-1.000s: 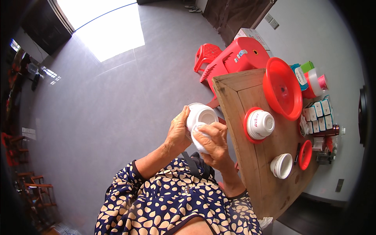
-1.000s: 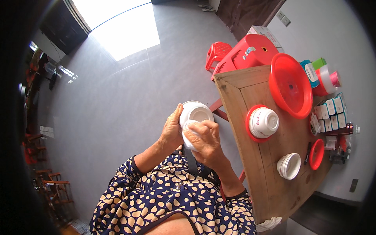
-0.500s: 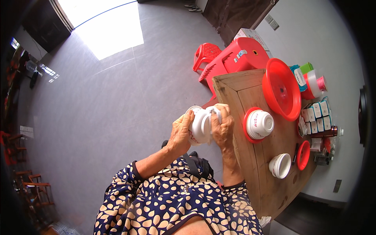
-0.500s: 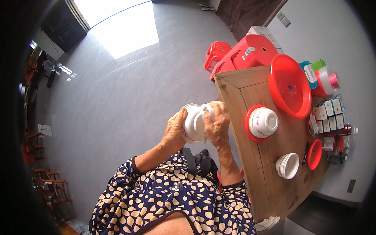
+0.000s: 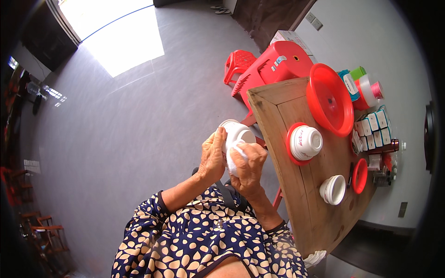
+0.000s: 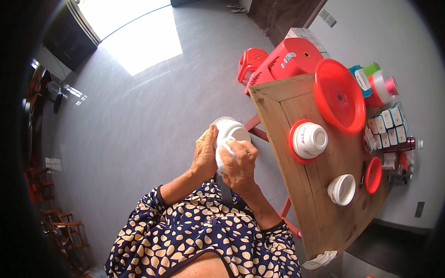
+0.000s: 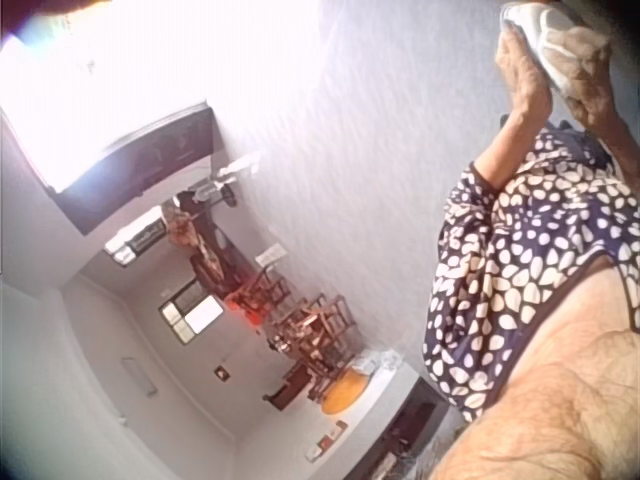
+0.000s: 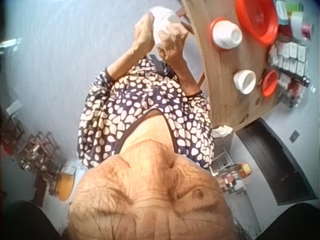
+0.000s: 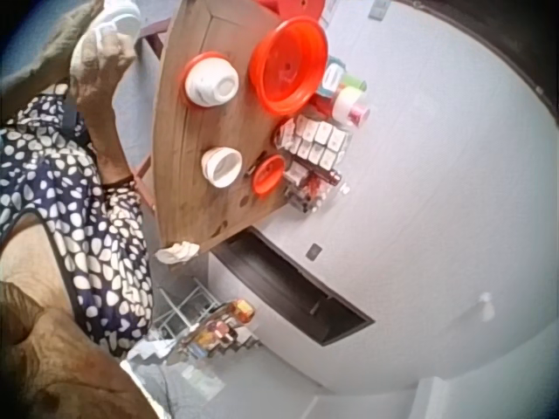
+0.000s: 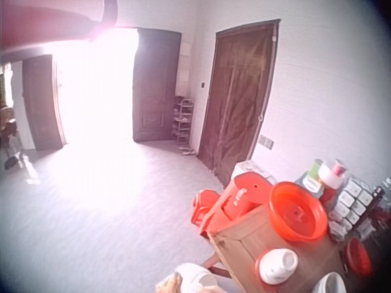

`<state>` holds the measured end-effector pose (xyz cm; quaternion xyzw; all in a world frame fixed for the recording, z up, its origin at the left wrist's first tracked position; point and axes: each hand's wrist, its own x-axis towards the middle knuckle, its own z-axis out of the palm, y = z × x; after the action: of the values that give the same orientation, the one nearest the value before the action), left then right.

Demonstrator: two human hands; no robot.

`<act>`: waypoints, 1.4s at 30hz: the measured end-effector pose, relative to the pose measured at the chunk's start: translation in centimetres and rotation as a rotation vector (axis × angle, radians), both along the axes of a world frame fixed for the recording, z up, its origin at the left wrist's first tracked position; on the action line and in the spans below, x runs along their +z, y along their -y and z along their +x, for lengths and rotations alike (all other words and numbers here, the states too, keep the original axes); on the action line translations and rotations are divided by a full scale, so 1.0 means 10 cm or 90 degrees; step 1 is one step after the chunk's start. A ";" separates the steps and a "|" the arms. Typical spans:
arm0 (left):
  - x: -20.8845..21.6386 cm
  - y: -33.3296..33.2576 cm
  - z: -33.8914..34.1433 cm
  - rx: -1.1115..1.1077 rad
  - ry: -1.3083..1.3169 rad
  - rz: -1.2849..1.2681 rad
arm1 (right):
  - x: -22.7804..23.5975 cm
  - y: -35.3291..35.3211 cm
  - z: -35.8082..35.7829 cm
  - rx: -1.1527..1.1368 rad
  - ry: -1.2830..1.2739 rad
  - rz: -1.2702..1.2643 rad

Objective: The person wipes the interior and exterior of several small white bowls with a white cloth. They handle the bowls one at a time, rotating them to clean all surfaces, and place the cleaned bowls into a stack on the table.

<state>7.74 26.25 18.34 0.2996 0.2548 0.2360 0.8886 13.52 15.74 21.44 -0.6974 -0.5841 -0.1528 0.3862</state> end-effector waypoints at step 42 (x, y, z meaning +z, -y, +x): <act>0.40 -0.10 -0.24 -0.282 -0.024 0.400 | 0.06 -0.06 0.64 0.123 -0.482 0.033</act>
<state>5.35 27.30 22.29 0.6095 0.1156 0.0994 0.7780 19.89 16.33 22.08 -0.6361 -0.4593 0.1379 0.6045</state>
